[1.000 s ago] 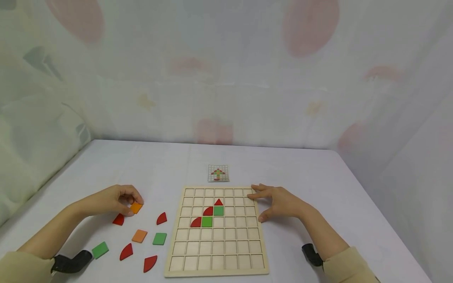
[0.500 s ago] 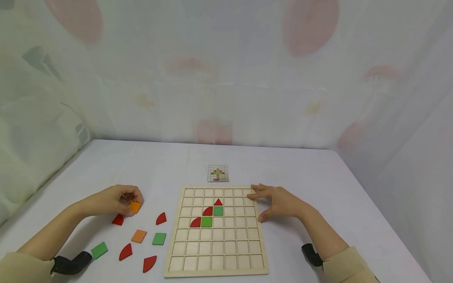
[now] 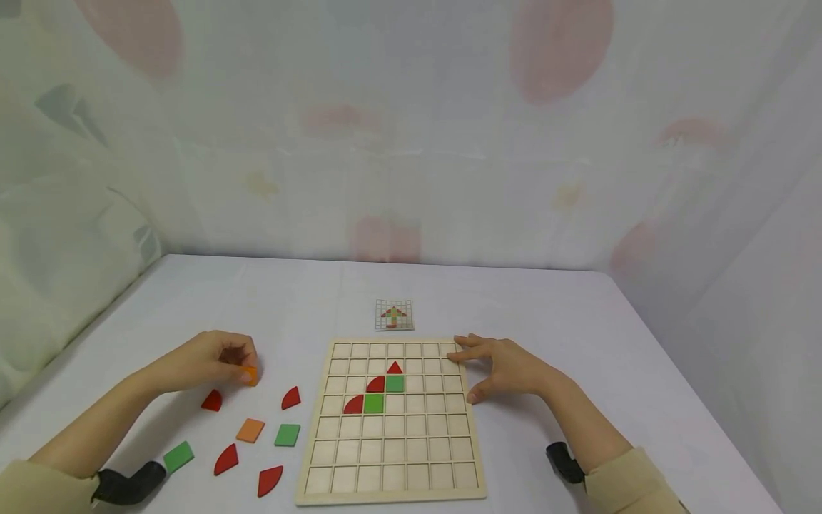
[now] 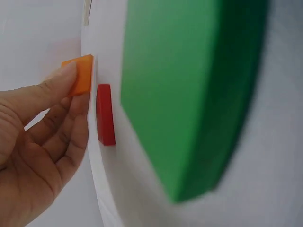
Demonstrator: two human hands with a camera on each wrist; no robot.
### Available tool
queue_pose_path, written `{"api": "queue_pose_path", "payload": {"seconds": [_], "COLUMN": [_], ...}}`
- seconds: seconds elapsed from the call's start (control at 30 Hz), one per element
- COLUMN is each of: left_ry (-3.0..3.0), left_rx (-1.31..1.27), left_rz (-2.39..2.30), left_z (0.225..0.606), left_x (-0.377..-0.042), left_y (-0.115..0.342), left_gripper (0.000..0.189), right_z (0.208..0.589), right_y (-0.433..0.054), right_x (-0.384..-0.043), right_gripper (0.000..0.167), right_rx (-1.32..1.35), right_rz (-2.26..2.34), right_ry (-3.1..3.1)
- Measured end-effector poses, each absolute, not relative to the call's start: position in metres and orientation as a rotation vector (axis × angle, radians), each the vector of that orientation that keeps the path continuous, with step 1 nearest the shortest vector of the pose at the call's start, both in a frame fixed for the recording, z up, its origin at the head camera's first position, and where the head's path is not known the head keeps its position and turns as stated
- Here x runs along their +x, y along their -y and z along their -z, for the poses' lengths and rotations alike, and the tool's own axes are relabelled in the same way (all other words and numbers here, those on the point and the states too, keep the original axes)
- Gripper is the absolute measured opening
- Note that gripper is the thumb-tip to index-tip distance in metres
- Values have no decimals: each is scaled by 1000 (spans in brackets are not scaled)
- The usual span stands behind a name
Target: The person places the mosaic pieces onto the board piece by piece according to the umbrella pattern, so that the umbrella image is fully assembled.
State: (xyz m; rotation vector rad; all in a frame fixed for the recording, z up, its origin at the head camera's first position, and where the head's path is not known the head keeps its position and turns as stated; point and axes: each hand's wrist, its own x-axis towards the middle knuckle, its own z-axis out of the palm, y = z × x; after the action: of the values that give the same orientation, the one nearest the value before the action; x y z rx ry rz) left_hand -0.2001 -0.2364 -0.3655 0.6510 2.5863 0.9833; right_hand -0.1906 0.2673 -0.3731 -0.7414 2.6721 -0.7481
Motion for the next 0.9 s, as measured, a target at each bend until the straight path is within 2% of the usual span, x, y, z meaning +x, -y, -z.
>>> {"api": "queue_pose_path", "payload": {"seconds": [0.23, 0.9], "left_ry": [-2637, -2480], "left_rx": [617, 733], "left_rz": [-1069, -1190], "left_z": [357, 349], "left_x": [-196, -173], "left_y": [211, 106], "left_gripper": [6, 9], "right_z": [373, 373], "right_y": [-267, -266], "right_x": [-191, -192], "right_gripper": [76, 76], "right_rx": [-742, -742], "right_rz": [754, 742], "right_ry": [-2670, -2675]}}
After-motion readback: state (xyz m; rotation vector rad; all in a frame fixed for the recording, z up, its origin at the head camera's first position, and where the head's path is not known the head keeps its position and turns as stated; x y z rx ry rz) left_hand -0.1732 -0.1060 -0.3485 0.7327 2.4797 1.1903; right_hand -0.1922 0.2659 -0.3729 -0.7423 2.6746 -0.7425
